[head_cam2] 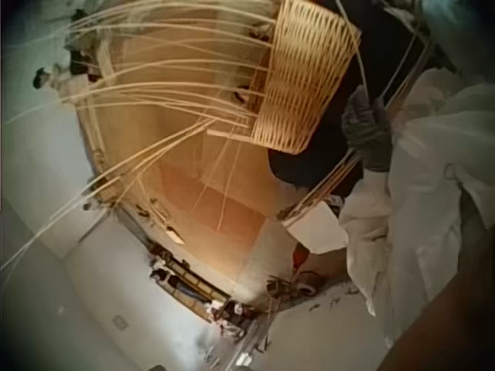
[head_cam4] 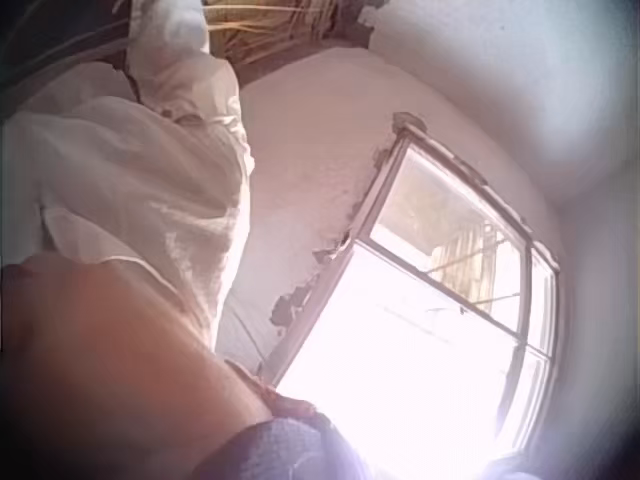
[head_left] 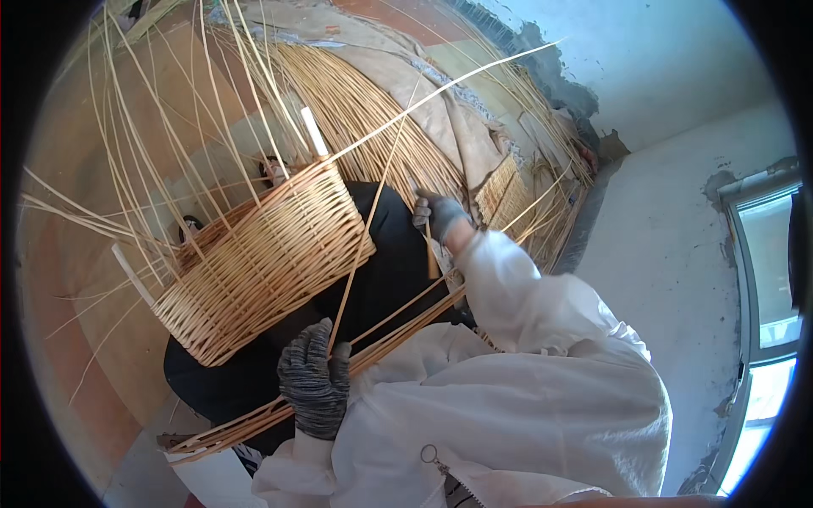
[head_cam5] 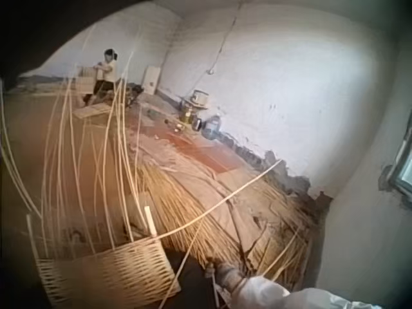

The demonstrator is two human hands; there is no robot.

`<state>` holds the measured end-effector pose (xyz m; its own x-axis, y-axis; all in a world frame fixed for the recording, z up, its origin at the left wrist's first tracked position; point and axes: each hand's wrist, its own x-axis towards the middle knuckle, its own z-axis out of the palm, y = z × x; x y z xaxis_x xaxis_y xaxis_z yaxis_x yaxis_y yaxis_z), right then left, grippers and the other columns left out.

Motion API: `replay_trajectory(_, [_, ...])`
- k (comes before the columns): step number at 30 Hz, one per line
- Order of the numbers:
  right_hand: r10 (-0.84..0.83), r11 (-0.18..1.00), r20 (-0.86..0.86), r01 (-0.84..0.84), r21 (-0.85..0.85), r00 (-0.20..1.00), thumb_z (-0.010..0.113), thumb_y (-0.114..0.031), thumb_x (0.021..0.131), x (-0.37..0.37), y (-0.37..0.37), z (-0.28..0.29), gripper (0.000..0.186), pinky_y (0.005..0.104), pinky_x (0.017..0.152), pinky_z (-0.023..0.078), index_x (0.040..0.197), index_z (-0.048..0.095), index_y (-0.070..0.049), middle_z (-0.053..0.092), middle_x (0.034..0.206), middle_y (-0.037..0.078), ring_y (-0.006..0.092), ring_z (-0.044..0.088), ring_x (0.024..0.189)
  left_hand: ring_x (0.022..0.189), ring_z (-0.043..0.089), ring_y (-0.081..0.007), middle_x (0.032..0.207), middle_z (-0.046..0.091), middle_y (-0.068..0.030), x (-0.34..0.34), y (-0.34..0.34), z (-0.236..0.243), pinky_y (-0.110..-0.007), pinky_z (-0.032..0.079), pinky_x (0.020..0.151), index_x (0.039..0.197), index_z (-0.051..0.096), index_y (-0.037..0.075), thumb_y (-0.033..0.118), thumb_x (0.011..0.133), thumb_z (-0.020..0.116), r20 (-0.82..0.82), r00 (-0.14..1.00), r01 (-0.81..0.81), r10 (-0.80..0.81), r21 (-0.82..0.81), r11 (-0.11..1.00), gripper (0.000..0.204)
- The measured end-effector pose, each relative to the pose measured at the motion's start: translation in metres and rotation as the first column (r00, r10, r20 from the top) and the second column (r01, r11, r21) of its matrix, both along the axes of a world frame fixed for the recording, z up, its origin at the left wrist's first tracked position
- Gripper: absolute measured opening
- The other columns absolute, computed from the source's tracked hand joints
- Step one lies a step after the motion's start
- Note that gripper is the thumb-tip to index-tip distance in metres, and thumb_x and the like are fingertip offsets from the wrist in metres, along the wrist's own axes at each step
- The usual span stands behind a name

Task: The person sits on the floor and weaves a rectangular basket using thin wooden strips. They interlace the strips by hand, pulling them through the vertical frame to build up the basket's sides.

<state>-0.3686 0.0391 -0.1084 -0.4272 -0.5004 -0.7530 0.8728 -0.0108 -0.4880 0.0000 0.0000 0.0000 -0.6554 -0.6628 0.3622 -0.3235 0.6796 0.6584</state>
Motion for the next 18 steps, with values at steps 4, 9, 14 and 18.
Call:
replay_trajectory(4, [0.531,0.847,-0.244,-0.504,0.168,0.811,0.048,-0.017,0.088,-0.031,-0.024,-0.033,0.019,0.0271,0.035,0.032,0.104,0.053,-0.011,0.044,0.054,-0.001,0.0116,0.038,0.037,0.088,0.057,-0.0273,0.097,0.06,-0.0102,0.022,0.033,-0.005,-0.035,0.046,0.079,0.107,0.059,0.004,0.014,0.072,0.069,0.123,0.992,-0.02,0.016,0.03,0.999,0.037])
replay_trajectory(9, [0.803,0.56,-0.554,-0.598,0.574,0.221,0.05,-0.014,0.085,-0.094,-0.044,-0.111,0.017,0.0306,0.059,0.045,0.098,0.06,-0.007,0.06,0.075,0.007,0.0186,0.056,0.064,0.085,0.055,-0.0298,0.096,0.058,-0.013,0.044,0.065,-0.022,-0.04,0.045,0.075,0.106,0.058,0.005,0.019,0.074,0.066,0.238,0.953,-0.189,0.188,-0.018,0.982,0.036])
replay_trajectory(14, [0.821,0.335,-0.439,-0.314,0.888,-0.365,0.048,-0.012,0.086,-0.057,-0.053,-0.121,0.018,0.0306,0.068,0.046,0.097,0.061,-0.005,0.062,0.084,0.01,0.0209,0.058,0.073,0.082,0.055,-0.0314,0.094,0.058,-0.0144,0.085,0.079,-0.02,-0.04,0.045,0.074,0.106,0.058,0.006,0.019,0.072,0.065,0.626,0.691,-0.328,0.363,-0.176,0.928,0.037])
replay_trajectory(18, [0.782,0.416,-0.39,-0.059,0.908,-0.486,0.047,-0.01,0.086,-0.068,-0.052,-0.089,0.019,0.0307,0.075,0.047,0.097,0.061,-0.003,0.063,0.091,0.014,0.0227,0.06,0.08,0.085,0.057,-0.0317,0.092,0.059,-0.0147,0.118,0.084,-0.05,-0.04,0.047,0.075,0.104,0.06,0.006,0.014,0.074,0.062,0.576,0.758,-0.333,0.306,-0.062,0.941,0.03])
